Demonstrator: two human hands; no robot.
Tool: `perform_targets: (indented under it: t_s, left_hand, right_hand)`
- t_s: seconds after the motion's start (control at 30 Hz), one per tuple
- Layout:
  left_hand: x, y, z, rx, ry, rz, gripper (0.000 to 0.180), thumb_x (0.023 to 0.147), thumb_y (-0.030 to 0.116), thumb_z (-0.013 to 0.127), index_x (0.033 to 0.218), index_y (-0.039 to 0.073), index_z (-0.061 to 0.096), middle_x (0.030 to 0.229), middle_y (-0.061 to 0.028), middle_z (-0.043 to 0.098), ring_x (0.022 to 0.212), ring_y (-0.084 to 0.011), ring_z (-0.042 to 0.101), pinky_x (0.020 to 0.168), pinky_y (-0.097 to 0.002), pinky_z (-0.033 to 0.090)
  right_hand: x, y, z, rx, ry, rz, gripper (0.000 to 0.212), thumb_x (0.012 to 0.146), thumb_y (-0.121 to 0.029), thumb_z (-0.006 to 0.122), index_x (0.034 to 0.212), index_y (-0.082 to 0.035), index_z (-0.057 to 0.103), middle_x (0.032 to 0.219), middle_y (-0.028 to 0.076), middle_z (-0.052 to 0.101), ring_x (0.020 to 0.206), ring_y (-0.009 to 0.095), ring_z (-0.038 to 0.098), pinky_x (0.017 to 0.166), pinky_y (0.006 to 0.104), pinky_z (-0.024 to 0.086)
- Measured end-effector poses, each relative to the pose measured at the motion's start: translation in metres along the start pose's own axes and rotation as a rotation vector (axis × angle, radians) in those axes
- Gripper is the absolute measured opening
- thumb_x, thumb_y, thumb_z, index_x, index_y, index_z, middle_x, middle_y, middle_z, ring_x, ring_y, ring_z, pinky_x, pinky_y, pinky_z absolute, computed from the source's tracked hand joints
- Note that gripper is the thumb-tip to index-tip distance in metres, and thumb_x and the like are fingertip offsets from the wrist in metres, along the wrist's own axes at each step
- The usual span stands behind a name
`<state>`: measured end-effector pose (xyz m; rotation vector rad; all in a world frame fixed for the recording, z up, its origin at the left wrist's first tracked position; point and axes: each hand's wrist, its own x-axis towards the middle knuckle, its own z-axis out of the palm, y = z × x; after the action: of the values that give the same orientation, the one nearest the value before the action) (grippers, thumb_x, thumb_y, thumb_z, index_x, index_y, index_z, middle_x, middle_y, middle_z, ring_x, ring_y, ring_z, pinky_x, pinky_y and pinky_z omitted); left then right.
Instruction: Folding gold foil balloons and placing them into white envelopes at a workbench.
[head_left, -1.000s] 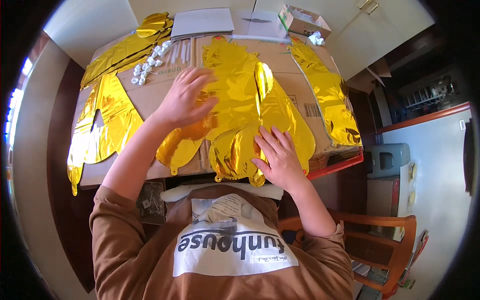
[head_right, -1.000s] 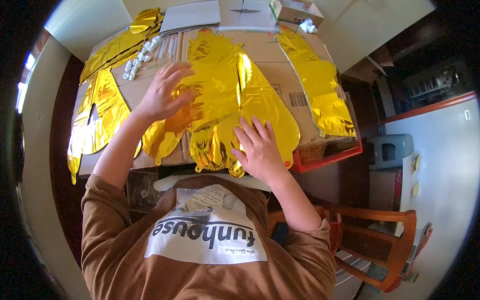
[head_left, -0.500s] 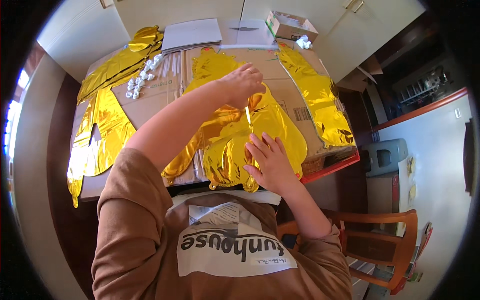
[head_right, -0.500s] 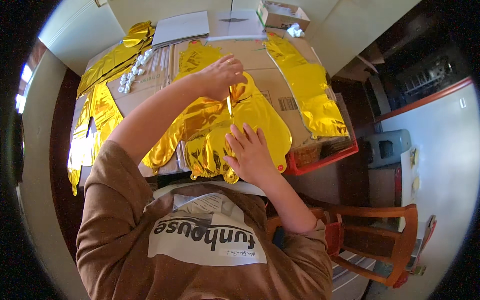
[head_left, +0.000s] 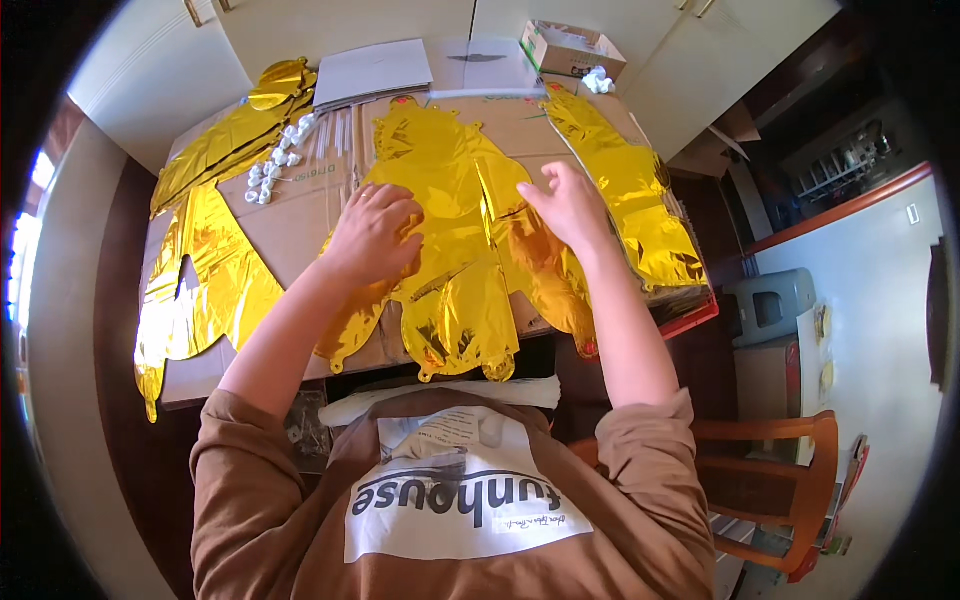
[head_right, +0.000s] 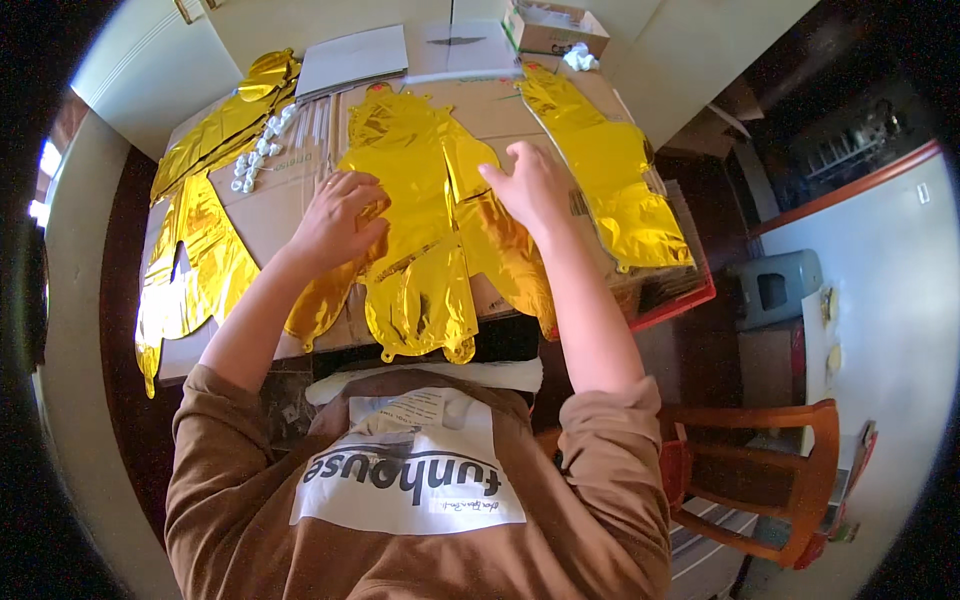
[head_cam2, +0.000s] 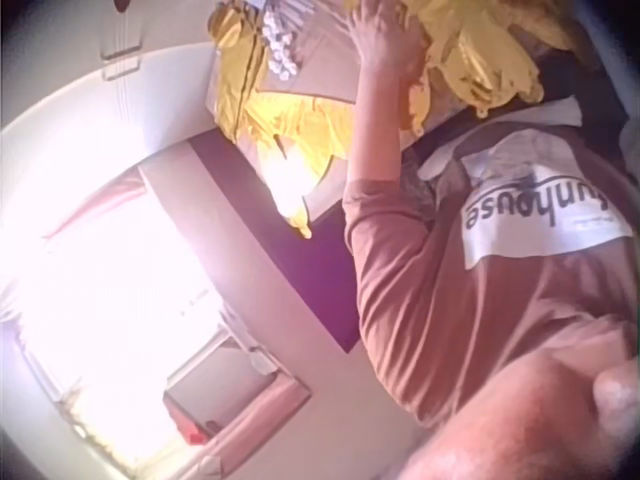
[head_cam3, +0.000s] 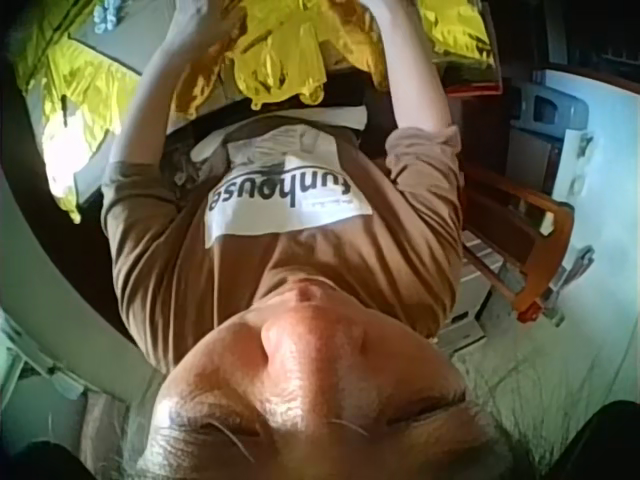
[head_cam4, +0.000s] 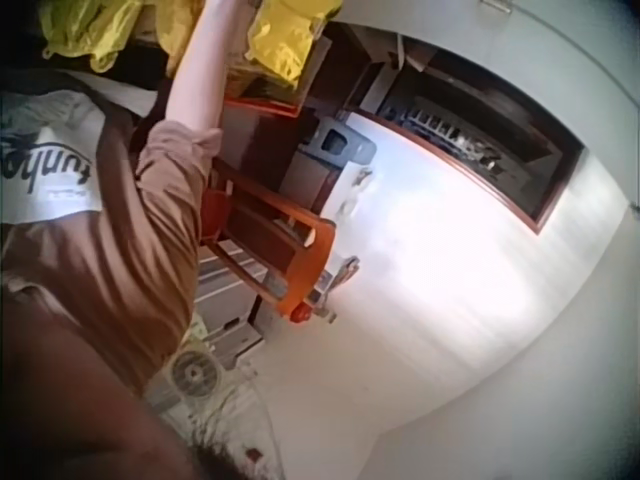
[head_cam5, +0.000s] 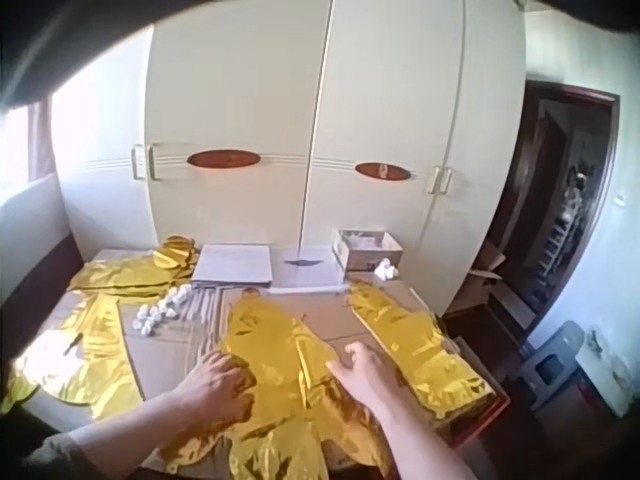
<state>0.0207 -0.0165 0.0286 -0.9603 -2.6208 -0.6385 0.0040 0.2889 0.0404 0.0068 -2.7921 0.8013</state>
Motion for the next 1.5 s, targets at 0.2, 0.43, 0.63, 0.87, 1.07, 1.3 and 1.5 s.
perform_targets:
  t_s: [0.2, 0.43, 0.63, 0.87, 1.07, 1.3, 1.5]
  left_hand:
    - [-0.008, -0.004, 0.012, -0.038, 0.088, 0.053, 0.031, 0.080, 0.020, 0.071, 0.106, 0.005, 0.067, 0.114, -0.0117, 0.063, 0.111, -0.0330, 0.057, 0.102, -0.0447, 0.043]
    - [-0.010, -0.005, 0.012, -0.080, 0.078, 0.045, 0.035, 0.079, 0.019, 0.072, 0.112, 0.006, 0.067, 0.117, -0.0122, 0.062, 0.114, -0.0335, 0.057, 0.102, -0.0457, 0.044]
    - [-0.010, -0.005, 0.013, -0.066, 0.116, 0.050, 0.032, 0.079, 0.021, 0.071, 0.106, 0.005, 0.067, 0.113, -0.0115, 0.062, 0.111, -0.0329, 0.057, 0.101, -0.0453, 0.043]
    - [-0.009, -0.007, 0.012, -0.076, 0.078, 0.041, 0.036, 0.079, 0.020, 0.073, 0.112, 0.006, 0.066, 0.119, -0.0121, 0.061, 0.114, -0.0338, 0.056, 0.102, -0.0453, 0.043]
    - [-0.010, -0.006, 0.012, -0.105, 0.069, 0.026, 0.036, 0.080, 0.020, 0.072, 0.113, 0.005, 0.066, 0.119, -0.0124, 0.061, 0.115, -0.0339, 0.056, 0.102, -0.0453, 0.043]
    - [-0.011, -0.009, 0.012, -0.133, 0.123, 0.021, 0.032, 0.084, 0.015, 0.068, 0.114, 0.004, 0.066, 0.122, -0.0158, 0.062, 0.116, -0.0362, 0.058, 0.103, -0.0465, 0.043]
    - [-0.014, -0.022, 0.015, 0.011, 0.176, -0.168, 0.032, 0.087, 0.013, 0.064, 0.118, 0.003, 0.063, 0.127, -0.0159, 0.061, 0.122, -0.0371, 0.055, 0.106, -0.0464, 0.042]
  right_hand:
    - [0.040, -0.022, 0.003, -0.153, -0.257, 0.189, 0.039, 0.080, -0.040, 0.077, 0.100, -0.006, 0.073, 0.103, 0.016, 0.073, 0.101, 0.033, 0.069, 0.088, 0.0444, 0.053]
    - [0.037, -0.033, 0.005, -0.023, -0.113, 0.105, 0.024, 0.081, -0.029, 0.075, 0.090, -0.007, 0.072, 0.093, 0.013, 0.075, 0.089, 0.031, 0.071, 0.080, 0.0417, 0.055]
    - [0.028, -0.051, 0.038, 0.729, -0.457, -0.138, 0.024, 0.087, -0.020, 0.074, 0.103, -0.003, 0.072, 0.097, 0.015, 0.075, 0.085, 0.023, 0.073, 0.078, 0.0348, 0.056]
    - [0.021, -0.003, 0.039, 0.339, -0.165, -0.300, 0.029, 0.095, -0.019, 0.063, 0.121, -0.008, 0.068, 0.121, 0.014, 0.070, 0.108, 0.033, 0.068, 0.091, 0.0392, 0.053]
    - [0.004, 0.002, 0.061, -0.081, -0.066, -0.662, 0.032, 0.095, -0.024, 0.062, 0.122, -0.009, 0.069, 0.138, 0.006, 0.063, 0.128, 0.030, 0.055, 0.110, 0.0439, 0.040]
    - [0.000, -0.002, 0.059, -0.129, -0.065, -0.672, 0.035, 0.094, -0.025, 0.064, 0.125, -0.009, 0.068, 0.140, 0.006, 0.061, 0.129, 0.029, 0.054, 0.111, 0.0431, 0.039]
    - [0.000, 0.001, 0.060, -0.110, -0.050, -0.681, 0.036, 0.093, -0.024, 0.065, 0.126, -0.009, 0.067, 0.139, 0.006, 0.062, 0.130, 0.030, 0.053, 0.110, 0.0429, 0.040]
